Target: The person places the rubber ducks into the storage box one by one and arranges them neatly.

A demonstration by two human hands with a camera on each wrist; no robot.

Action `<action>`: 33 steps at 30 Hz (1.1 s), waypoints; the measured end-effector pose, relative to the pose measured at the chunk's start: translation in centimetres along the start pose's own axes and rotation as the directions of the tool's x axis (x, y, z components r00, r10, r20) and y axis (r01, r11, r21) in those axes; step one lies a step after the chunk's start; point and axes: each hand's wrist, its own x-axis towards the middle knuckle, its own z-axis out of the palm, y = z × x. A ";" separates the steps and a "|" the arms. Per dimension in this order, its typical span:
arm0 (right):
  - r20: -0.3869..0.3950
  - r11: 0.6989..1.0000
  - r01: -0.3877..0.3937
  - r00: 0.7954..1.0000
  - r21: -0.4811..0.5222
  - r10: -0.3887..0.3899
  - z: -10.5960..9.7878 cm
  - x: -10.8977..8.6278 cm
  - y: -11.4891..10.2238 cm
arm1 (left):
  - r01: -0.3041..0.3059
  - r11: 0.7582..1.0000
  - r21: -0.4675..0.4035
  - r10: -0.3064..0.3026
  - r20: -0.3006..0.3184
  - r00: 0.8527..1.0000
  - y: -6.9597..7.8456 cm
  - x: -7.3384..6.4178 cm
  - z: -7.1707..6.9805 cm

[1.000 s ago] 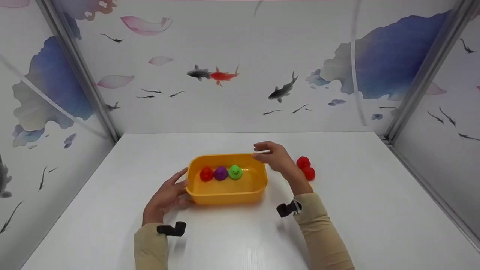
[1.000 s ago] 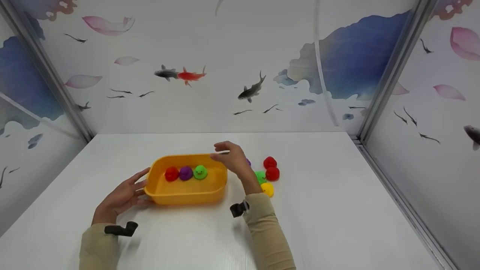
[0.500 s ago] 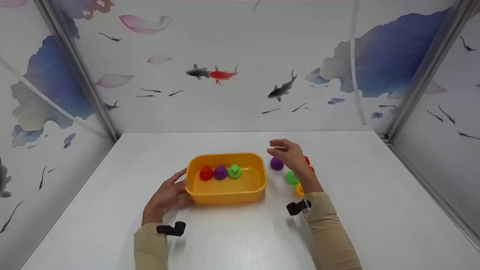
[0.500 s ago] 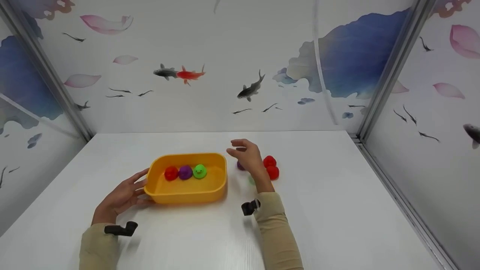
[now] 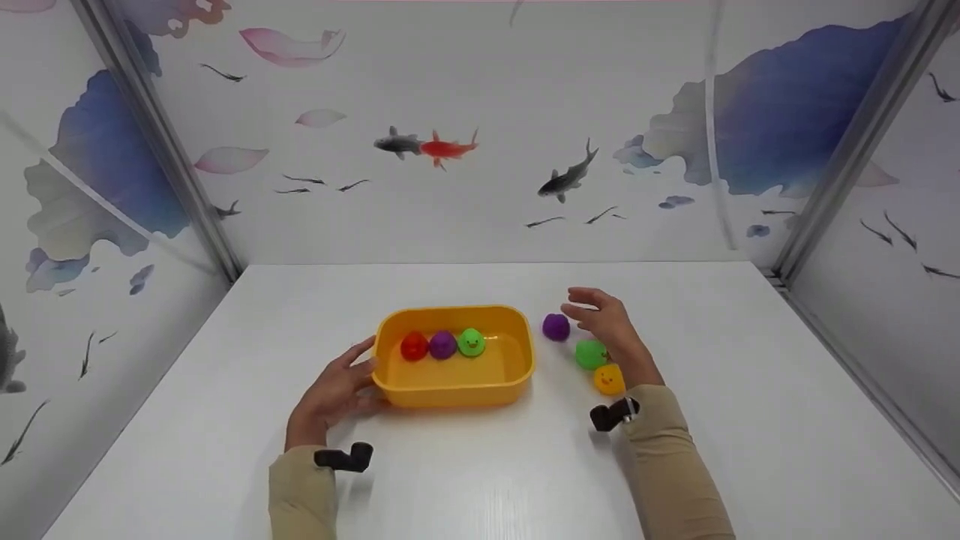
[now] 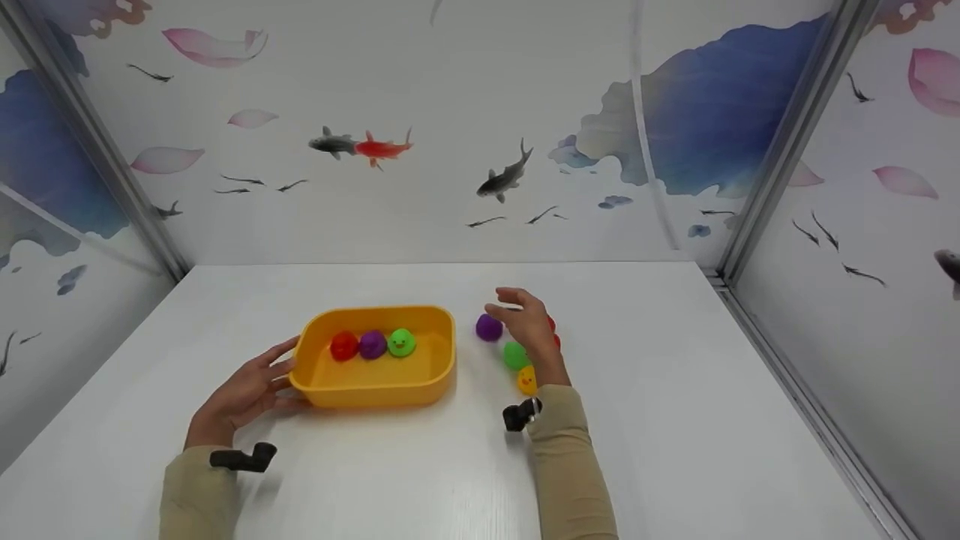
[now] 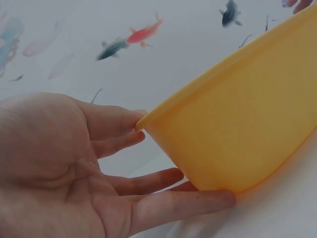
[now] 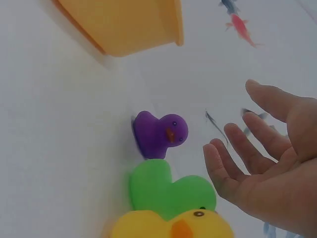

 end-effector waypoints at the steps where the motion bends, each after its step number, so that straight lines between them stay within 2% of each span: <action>1: 0.001 1.000 -0.011 1.000 -0.016 0.011 0.1 0.1 0.1 | 0.002 1.000 0.000 -0.002 0.000 1.000 0.0 0.0 0.0; 6: -0.002 0.995 -0.070 0.998 -0.064 0.070 0.3 0.4 0.5 | 0.017 1.000 -0.004 -0.017 -0.004 1.000 0.1 -0.1 0.0; 12: -0.006 0.990 -0.066 0.998 -0.122 0.066 0.2 0.5 0.6 | 0.011 1.000 0.004 -0.011 -0.022 1.000 0.1 0.0 0.0; 21: 0.002 0.980 -0.044 0.999 -0.194 0.045 0.5 0.5 0.9 | 0.009 1.000 0.027 -0.009 -0.016 1.000 0.1 0.0 0.0; 28: -0.014 0.966 -0.066 0.998 -0.251 0.064 0.7 1.0 1.1 | 0.006 0.999 0.038 -0.006 -0.021 1.000 0.0 0.1 0.1; 33: -0.016 0.963 -0.096 0.995 -0.252 0.095 0.8 1.2 1.0 | 0.004 1.000 0.020 -0.004 -0.011 1.000 0.1 0.1 0.0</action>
